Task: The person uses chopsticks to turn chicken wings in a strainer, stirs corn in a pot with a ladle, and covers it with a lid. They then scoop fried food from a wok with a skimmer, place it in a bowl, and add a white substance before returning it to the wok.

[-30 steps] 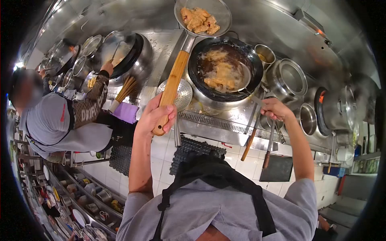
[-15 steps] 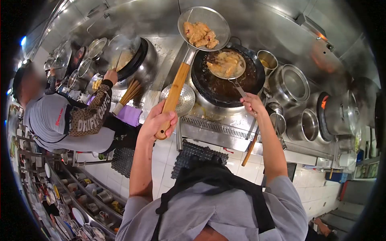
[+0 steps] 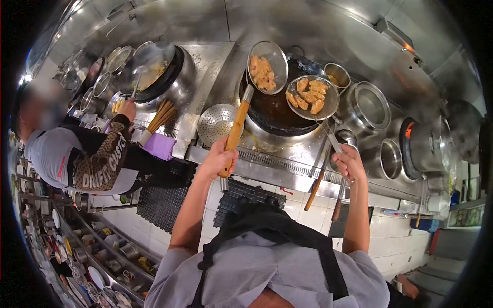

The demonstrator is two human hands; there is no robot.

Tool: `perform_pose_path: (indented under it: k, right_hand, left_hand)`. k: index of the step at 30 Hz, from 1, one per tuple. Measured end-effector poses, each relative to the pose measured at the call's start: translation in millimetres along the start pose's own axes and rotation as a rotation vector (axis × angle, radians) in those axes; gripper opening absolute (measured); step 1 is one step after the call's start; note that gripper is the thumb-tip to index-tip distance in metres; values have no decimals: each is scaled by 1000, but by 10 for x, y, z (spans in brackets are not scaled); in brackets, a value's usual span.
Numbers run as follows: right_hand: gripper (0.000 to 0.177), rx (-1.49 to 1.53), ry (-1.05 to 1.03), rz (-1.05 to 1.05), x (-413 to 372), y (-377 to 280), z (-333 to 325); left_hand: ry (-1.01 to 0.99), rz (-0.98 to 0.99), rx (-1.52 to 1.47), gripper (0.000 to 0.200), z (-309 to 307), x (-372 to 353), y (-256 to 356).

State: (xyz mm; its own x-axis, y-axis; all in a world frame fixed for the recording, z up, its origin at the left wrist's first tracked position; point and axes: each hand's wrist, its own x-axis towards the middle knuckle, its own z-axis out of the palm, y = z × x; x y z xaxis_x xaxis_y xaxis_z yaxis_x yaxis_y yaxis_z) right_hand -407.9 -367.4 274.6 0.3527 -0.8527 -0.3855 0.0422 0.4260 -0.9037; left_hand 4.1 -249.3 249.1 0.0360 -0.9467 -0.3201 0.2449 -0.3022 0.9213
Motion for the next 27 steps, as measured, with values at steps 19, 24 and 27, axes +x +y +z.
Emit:
perform_pose_path:
  k: [19,24,27]
  right_hand:
    - [46,-79,-49,50,-424,78,723]
    - [52,-66,-141,88,-320,319,1361]
    - [53,-103,-230,88,-47,782,1647]
  left_hand:
    - [246,218,369,52,-133,-249,252]
    - [321,195,306,48,-358,-635,574]
    - [340,208,239,45,-494,-728,567]
